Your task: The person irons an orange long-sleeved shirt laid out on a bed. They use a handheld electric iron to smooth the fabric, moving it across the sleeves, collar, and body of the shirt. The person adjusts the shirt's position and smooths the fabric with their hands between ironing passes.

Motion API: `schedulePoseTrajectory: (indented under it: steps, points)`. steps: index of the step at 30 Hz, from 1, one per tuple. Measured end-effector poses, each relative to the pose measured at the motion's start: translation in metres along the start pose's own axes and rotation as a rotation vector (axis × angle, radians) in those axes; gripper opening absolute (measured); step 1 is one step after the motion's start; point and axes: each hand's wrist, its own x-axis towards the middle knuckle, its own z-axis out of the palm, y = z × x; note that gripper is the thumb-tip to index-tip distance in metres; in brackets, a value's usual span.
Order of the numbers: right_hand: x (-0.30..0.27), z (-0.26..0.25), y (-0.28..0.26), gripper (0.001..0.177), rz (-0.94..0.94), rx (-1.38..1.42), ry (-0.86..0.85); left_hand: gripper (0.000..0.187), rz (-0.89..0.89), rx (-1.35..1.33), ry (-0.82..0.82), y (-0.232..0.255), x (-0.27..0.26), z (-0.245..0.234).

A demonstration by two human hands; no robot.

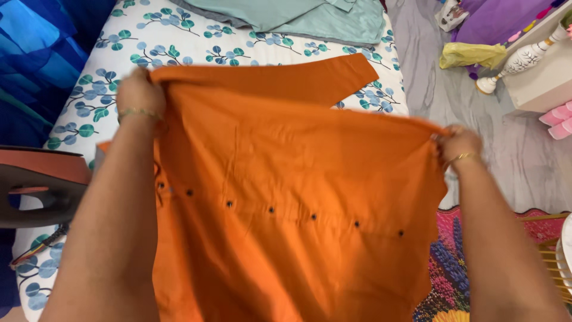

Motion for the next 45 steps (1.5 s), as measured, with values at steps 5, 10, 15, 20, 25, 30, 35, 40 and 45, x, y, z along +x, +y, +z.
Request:
schedulePoseTrajectory:
  steps: [5, 10, 15, 20, 25, 30, 35, 40, 45]
  points:
    - [0.055, -0.030, -0.060, 0.017, -0.167, 0.257, 0.238, 0.020, 0.234, -0.042, 0.278, 0.012, 0.056, -0.007]
    - [0.093, -0.032, -0.081, 0.013, -0.343, 0.240, 0.304, 0.030, 0.294, -0.072, 0.295, 0.013, 0.081, -0.007]
    - [0.125, 0.014, -0.061, 0.013, -0.314, -0.025, 0.317, 0.031, 0.135, -0.020, 0.167, 0.012, 0.068, 0.029]
    - [0.132, 0.089, -0.029, 0.026, -0.310, -0.196, 0.291, 0.046, -0.113, -0.020, -0.056, 0.004, 0.034, 0.056]
    - [0.082, 0.133, -0.018, 0.085, -0.410, -0.288, 0.169, 0.093, -0.133, 0.060, -0.223, -0.010, -0.011, 0.055]
    - [-0.031, 0.134, 0.025, 0.071, -0.485, -0.333, -0.013, 0.094, 0.073, 0.237, -0.249, -0.050, -0.135, 0.001]
    - [-0.180, 0.085, 0.085, 0.073, -0.593, -0.319, -0.126, 0.097, -0.013, 0.265, -0.166, -0.111, -0.287, -0.074]
    - [-0.300, 0.056, 0.093, 0.087, -0.797, -0.391, -0.299, 0.083, -0.306, -0.161, -0.202, -0.140, -0.369, -0.095]
    - [-0.317, 0.061, 0.096, 0.040, -0.874, -0.425, -0.066, 0.073, -0.583, -0.283, -0.365, -0.126, -0.361, -0.095]
